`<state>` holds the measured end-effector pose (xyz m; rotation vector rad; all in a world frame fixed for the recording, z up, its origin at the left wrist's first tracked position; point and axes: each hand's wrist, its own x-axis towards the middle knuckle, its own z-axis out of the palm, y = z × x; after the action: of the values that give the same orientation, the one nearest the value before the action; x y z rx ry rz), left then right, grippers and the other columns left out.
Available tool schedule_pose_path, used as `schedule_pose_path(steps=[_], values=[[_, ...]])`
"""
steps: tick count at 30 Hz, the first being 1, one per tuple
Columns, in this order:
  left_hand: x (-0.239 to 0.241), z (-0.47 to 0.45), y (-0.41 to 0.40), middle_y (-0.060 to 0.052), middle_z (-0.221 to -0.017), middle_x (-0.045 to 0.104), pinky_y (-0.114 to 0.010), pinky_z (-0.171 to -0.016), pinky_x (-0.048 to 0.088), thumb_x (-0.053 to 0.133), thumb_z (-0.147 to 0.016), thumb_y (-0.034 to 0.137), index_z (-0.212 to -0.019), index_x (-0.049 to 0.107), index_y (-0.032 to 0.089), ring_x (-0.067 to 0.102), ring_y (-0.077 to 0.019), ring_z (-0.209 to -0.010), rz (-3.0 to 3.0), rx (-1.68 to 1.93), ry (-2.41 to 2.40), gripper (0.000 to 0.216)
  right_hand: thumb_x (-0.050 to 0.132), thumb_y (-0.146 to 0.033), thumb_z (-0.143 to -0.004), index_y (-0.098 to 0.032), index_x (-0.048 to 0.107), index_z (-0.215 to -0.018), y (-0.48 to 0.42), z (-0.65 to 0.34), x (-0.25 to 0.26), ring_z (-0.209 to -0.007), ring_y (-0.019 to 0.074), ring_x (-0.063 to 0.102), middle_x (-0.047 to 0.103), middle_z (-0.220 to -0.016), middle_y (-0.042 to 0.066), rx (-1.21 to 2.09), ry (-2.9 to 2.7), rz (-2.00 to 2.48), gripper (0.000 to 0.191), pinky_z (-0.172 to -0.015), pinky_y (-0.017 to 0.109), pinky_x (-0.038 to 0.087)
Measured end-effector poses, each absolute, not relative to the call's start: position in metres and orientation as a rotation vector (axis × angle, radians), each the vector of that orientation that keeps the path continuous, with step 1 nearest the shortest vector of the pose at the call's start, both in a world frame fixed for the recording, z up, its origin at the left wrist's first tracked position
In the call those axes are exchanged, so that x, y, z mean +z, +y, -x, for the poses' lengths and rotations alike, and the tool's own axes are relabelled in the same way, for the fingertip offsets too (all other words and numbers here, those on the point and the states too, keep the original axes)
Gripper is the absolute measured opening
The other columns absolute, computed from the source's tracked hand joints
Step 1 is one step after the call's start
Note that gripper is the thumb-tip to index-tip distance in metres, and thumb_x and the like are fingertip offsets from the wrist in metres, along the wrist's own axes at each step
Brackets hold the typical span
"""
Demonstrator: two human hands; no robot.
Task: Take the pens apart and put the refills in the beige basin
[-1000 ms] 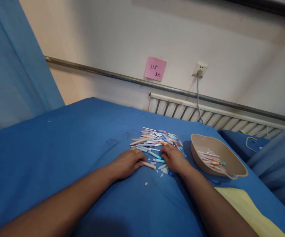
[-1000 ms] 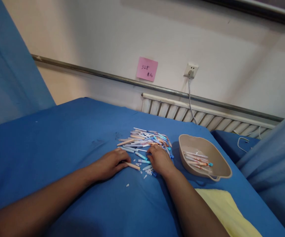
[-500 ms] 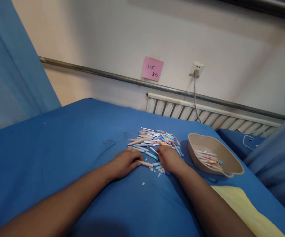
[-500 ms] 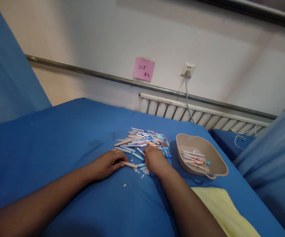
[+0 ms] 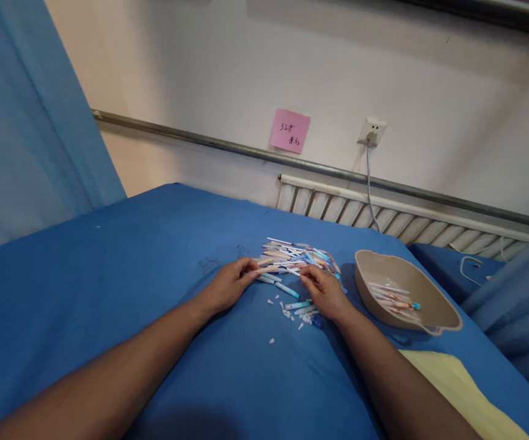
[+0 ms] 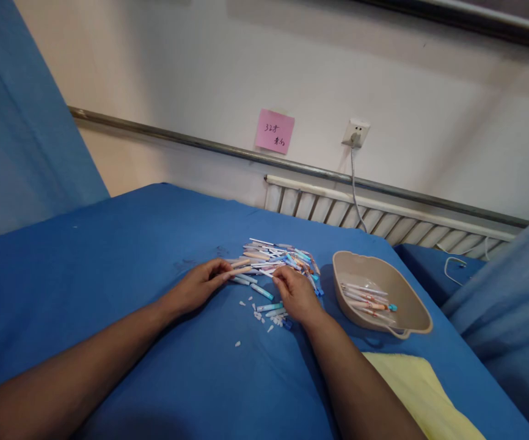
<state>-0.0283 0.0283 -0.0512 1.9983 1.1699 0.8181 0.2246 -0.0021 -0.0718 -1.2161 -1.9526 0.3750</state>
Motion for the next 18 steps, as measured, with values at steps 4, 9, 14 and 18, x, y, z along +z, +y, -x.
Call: schedule_pose_path(steps=[4, 9, 14, 18], values=[[-0.0564, 0.0304, 0.0317, 0.001, -0.081, 0.062, -0.024, -0.067, 0.041, 0.048, -0.084, 0.042, -0.087, 0.059, 0.021, 0.056, -0.0177, -0.076, -1.995, 0.842, 1.193, 0.024, 0.046, -0.022, -0.087, -0.020, 0.058, -0.086, -0.0019, -0.2258, -0.0716, -0.074, 0.0160, 0.056, 0.062, -0.080, 0.002, 0.374, -1.948, 1.215, 0.012, -0.067, 0.026, 0.040], [-0.0562, 0.0300, 0.0302, 0.001, -0.080, 0.060, -0.024, -0.067, 0.040, 0.046, -0.085, 0.040, -0.087, 0.059, 0.022, 0.056, -0.0177, -0.077, -2.044, 0.804, 1.163, 0.022, 0.047, -0.022, -0.086, -0.021, 0.059, -0.086, -0.0011, -0.2266, -0.0721, -0.074, 0.0162, 0.056, 0.063, -0.080, 0.001, 0.363, -1.942, 1.225, 0.012, -0.068, 0.026, 0.040], [-0.0533, 0.0289, 0.0283, 0.001, -0.081, 0.061, -0.025, -0.068, 0.041, 0.045, -0.085, 0.042, -0.088, 0.059, 0.023, 0.056, -0.0184, -0.077, -2.063, 0.758, 1.173, 0.023, 0.047, -0.022, -0.086, -0.021, 0.060, -0.086, 0.0001, -0.2272, -0.0725, -0.076, 0.0163, 0.056, 0.064, -0.082, 0.002, 0.359, -1.961, 1.201, 0.013, -0.069, 0.027, 0.041], [-0.0525, 0.0290, 0.0280, 0.000, -0.083, 0.062, -0.024, -0.069, 0.041, 0.044, -0.085, 0.040, -0.089, 0.059, 0.023, 0.056, -0.0187, -0.079, -2.054, 0.752, 1.200, 0.023, 0.047, -0.023, -0.086, -0.020, 0.061, -0.087, -0.0007, -0.2283, -0.0713, -0.080, 0.0175, 0.058, 0.065, -0.085, 0.003, 0.336, -1.934, 1.218, 0.014, -0.071, 0.027, 0.042]])
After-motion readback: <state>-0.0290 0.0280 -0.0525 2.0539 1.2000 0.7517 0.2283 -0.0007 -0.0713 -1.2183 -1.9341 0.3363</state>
